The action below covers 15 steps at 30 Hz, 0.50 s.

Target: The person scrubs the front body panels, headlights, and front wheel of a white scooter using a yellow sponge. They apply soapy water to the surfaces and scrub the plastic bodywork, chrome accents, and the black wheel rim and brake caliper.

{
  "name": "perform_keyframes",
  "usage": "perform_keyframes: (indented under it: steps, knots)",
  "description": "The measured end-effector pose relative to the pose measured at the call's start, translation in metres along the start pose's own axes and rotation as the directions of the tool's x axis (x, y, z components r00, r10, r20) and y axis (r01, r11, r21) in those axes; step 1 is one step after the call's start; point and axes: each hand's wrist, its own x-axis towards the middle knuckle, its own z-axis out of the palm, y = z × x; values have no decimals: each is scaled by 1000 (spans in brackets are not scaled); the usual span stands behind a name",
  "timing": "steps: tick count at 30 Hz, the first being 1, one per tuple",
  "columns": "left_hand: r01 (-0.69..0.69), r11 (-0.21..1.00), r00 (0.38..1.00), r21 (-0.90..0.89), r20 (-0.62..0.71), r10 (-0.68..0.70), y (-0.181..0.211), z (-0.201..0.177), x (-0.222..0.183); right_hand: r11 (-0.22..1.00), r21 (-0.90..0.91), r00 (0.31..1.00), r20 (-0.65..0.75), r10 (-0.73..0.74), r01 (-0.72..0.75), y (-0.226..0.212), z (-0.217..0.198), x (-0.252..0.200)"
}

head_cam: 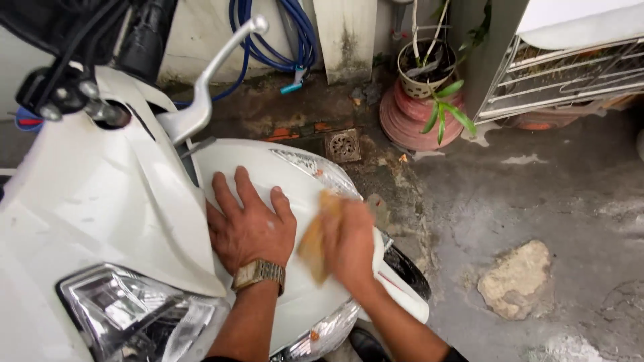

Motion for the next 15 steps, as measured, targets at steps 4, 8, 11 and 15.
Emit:
perform_keyframes:
  steps: [4,8,11,15]
  knots:
    - [29,998,1000,-56,-7,-30,0,-7,-2,943,215,923,240,-302,253,-22,-9,6]
    - [22,999,998,-41,-61,-25,1,-3,1,998,11,984,172,-55,54,-14,24,28]
    - [104,992,984,-74,150,-92,5,-19,9,841,302,836,192,-514,448,-39,-17,-3]
    - [41,997,999,-67,-3,-41,4,-10,3,969,246,973,219,-78,23,-20,-9,7]
